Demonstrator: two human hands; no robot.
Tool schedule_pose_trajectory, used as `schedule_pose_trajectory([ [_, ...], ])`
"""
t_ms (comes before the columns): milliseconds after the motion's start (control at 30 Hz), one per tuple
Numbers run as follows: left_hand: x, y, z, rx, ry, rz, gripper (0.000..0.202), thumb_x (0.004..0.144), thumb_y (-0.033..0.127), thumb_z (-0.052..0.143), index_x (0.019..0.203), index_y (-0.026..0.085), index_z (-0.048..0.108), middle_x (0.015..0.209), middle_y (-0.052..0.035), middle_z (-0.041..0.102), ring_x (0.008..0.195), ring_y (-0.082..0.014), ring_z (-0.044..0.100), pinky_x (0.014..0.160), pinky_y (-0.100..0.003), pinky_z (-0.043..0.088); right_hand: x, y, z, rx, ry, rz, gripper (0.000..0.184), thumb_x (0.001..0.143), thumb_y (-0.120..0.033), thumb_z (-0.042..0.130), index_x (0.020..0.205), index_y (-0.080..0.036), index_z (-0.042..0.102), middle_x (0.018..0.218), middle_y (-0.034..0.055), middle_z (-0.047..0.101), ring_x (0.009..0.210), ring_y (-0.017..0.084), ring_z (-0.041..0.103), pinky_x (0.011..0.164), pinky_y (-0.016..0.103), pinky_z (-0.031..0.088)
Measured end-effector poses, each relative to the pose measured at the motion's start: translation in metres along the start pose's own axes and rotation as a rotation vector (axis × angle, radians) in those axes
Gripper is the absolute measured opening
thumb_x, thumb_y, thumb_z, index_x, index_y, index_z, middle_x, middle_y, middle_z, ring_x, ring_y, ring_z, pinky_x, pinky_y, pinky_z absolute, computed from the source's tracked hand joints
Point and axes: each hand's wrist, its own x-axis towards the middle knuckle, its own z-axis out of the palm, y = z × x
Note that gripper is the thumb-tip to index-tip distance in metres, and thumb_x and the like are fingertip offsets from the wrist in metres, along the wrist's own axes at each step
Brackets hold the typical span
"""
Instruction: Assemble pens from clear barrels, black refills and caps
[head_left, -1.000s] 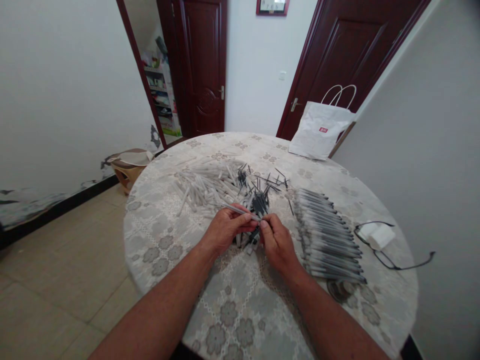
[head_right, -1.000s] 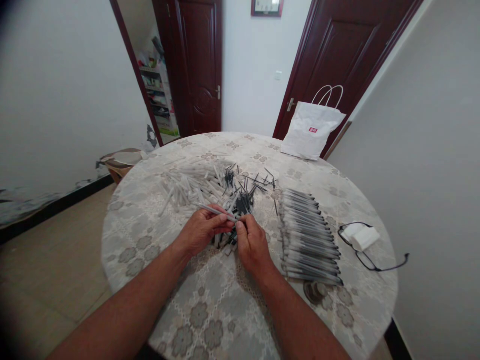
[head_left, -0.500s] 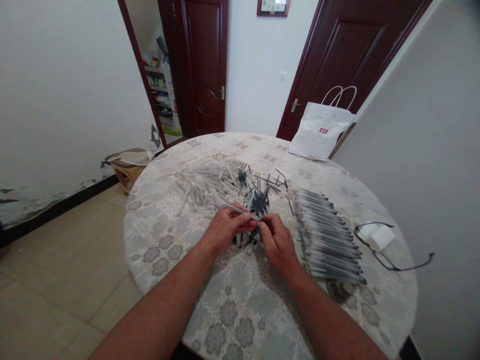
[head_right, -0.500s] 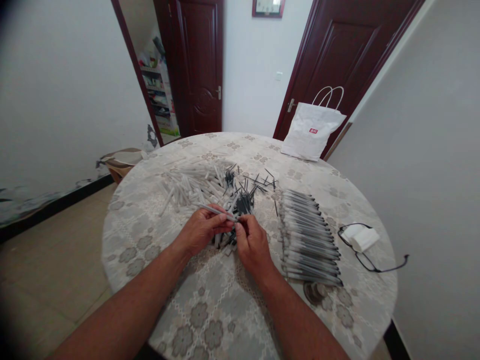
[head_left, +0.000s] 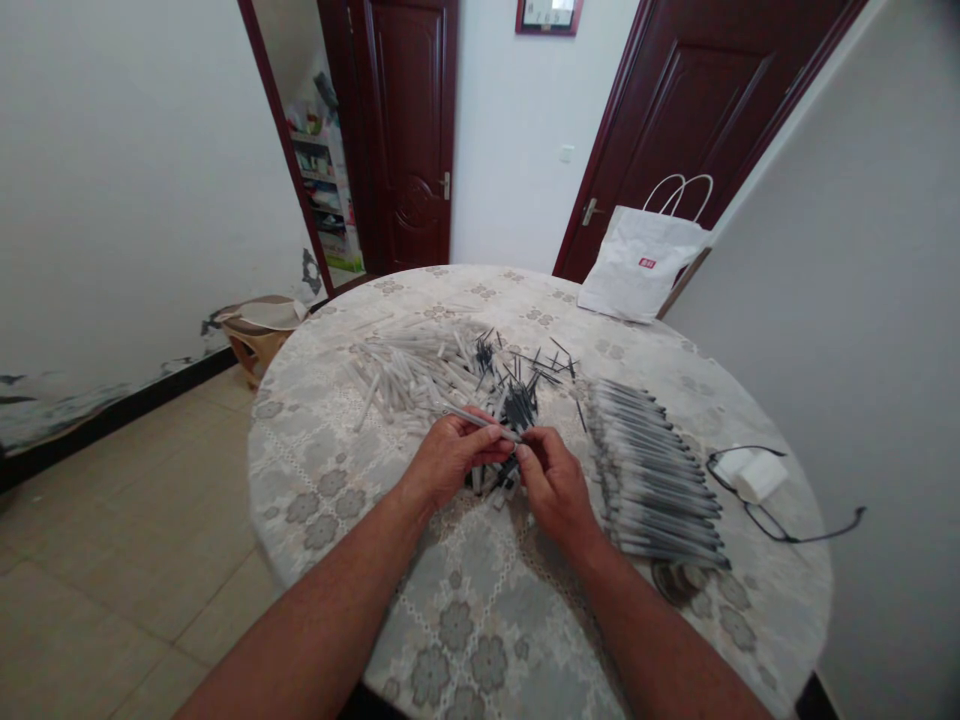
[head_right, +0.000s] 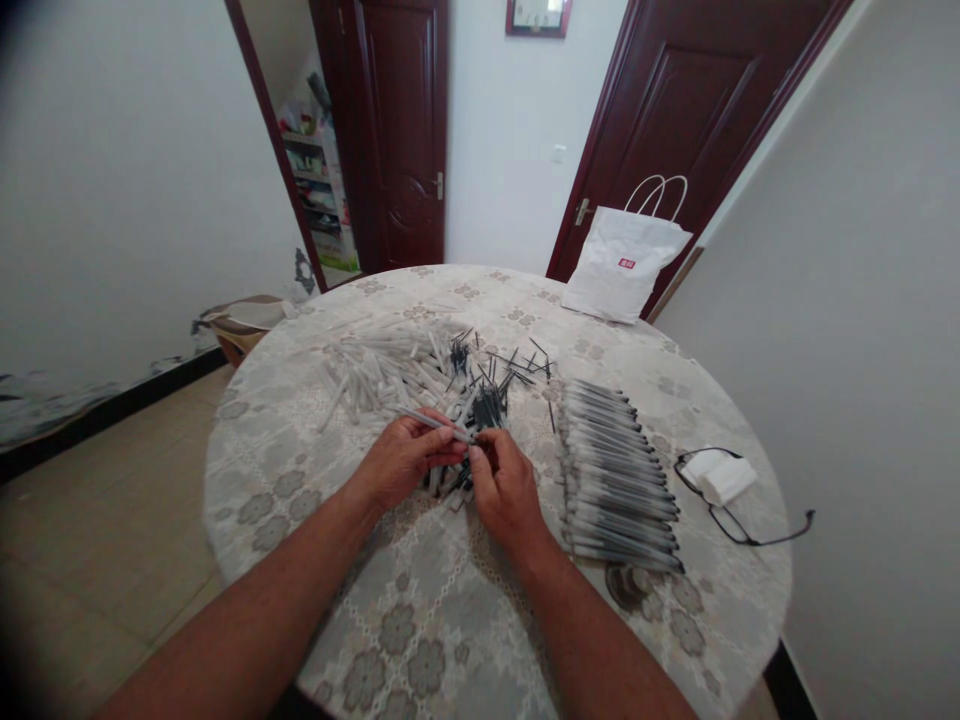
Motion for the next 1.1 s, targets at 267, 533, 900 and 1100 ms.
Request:
schedule_pose_trajectory([
  [267,0.000,0.004,0.002,0.024,0.009,-0.024,0.035,0.073,0.032,0.088,0.092,0.014,0.065,0.087,-0.0087,0.078,0.078,-0.0206,0.076,0.080,-0.035,0.062,0.001,-0.008,-0.002,-0.037,-0.008,0.004,0.023,0.102,-0.041,0.045,0.096,-0.023,0.058,0.076,-0.0011,0.062,0.071,0.017,0.057,0.063,0.026,0.040],
  [533,0.000,0.005,0.002,0.034,0.011,-0.040,0.037,0.074,0.033,0.088,0.095,0.014,0.065,0.090,-0.0097,0.078,0.079,-0.0202,0.076,0.077,-0.033,0.063,0.003,-0.003,-0.001,0.067,-0.025,0.051,0.040,0.105,-0.048,0.038,0.075,-0.023,0.051,0.061,-0.0037,0.054,0.059,0.014,0.051,0.058,0.025,0.037],
  [900,0.001,0.010,-0.003,0.003,0.105,0.062,0.033,0.075,0.035,0.086,0.094,0.016,0.066,0.085,-0.0043,0.075,0.076,-0.0176,0.074,0.076,-0.035,0.063,0.009,0.005,-0.004,0.374,-0.042,0.252,0.049,0.099,-0.062,0.040,0.073,-0.023,0.052,0.057,-0.0036,0.052,0.046,0.013,0.050,0.044,0.025,0.038],
  [1100,0.000,0.014,-0.006,0.253,0.119,0.147,0.034,0.076,0.044,0.083,0.092,0.017,0.070,0.080,-0.0042,0.074,0.072,-0.0196,0.072,0.068,-0.032,0.061,0.008,-0.003,-0.010,0.084,-0.039,0.041,0.031,0.098,-0.049,0.052,0.099,-0.021,0.064,0.073,-0.0008,0.064,0.061,0.015,0.058,0.057,0.026,0.043],
])
